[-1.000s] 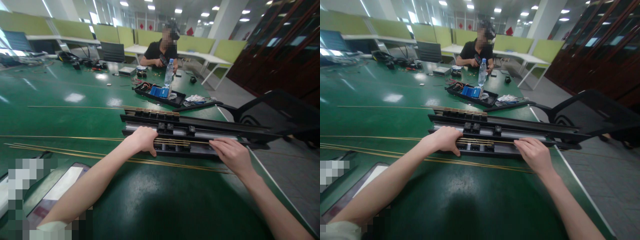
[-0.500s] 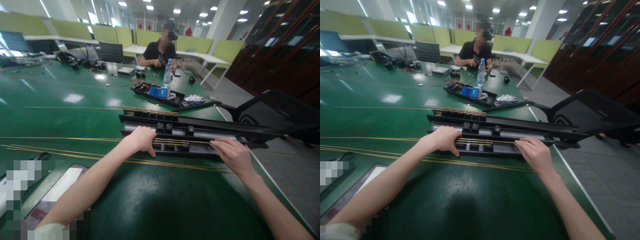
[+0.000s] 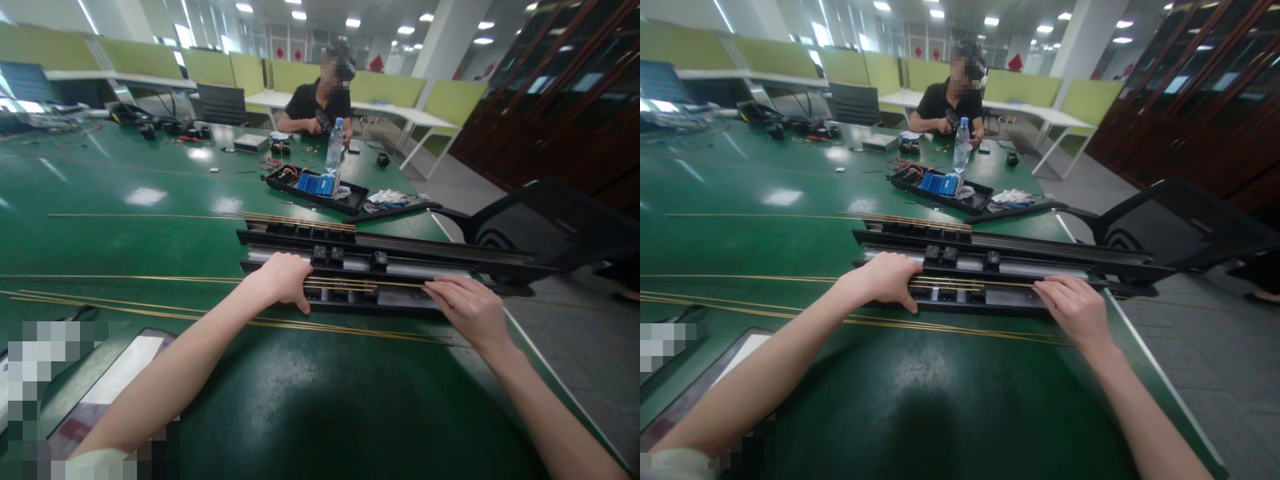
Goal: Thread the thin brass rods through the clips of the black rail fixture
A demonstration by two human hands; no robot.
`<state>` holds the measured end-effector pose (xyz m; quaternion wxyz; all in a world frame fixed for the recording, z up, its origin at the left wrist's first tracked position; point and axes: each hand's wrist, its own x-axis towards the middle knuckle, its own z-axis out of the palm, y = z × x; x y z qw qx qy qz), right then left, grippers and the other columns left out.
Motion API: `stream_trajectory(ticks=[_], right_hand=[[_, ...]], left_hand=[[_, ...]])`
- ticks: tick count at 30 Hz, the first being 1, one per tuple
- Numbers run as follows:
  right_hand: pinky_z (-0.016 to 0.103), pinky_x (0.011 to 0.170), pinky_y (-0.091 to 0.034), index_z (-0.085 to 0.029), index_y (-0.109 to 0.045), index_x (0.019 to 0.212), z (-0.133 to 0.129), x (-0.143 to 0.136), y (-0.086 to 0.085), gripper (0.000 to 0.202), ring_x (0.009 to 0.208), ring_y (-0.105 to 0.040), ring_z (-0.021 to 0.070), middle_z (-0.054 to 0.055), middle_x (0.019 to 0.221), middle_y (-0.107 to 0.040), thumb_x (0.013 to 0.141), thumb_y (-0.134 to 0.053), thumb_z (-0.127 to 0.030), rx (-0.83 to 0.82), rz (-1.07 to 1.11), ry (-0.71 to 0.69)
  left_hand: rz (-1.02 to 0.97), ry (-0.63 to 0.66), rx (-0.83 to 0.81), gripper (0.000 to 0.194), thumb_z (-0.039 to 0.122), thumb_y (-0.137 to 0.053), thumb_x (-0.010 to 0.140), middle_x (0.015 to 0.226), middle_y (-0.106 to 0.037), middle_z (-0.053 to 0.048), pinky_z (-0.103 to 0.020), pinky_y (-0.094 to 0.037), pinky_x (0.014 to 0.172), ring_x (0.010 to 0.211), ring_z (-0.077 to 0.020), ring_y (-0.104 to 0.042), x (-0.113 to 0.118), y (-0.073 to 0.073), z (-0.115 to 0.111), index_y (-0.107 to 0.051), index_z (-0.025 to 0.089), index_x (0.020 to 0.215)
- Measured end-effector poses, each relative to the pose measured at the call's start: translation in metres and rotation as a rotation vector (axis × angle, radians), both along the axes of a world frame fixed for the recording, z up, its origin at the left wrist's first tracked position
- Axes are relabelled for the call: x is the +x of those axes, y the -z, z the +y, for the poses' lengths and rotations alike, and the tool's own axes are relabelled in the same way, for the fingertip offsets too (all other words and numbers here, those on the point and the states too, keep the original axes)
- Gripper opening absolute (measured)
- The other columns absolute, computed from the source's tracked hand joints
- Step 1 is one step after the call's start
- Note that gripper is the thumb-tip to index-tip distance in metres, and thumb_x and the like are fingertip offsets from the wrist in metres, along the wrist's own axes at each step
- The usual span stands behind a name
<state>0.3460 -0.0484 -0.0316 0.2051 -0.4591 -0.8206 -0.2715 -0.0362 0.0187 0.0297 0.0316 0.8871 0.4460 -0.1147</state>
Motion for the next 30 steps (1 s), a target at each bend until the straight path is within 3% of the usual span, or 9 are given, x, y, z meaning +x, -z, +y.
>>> stream_trajectory(ticks=[15,30], right_hand=[[0.032,0.083,-0.05,-0.019,-0.072,0.092,-0.001,0.022,0.004,0.01,0.091,-0.068,0.0204,0.004,0.091,-0.076,0.086,-0.066,-0.024,0.042,-0.033,0.05],[0.028,0.077,-0.049,-0.018,-0.073,0.086,-0.005,0.027,-0.005,0.015,0.086,-0.07,0.0191,0.004,0.088,-0.077,0.089,-0.062,-0.029,0.032,-0.07,0.116]], left_hand=[[0.001,0.005,0.019,0.069,0.071,-0.071,0.051,0.095,-0.074,-0.013,-0.037,-0.05,0.068,0.086,-0.0324,-0.069,-0.002,0.005,0.002,-0.069,0.02,0.097],[-0.004,0.003,-0.008,0.07,0.071,-0.071,0.052,0.098,-0.073,-0.014,-0.037,-0.051,0.072,0.089,-0.032,-0.068,-0.005,0.004,0.002,-0.069,0.02,0.1]])
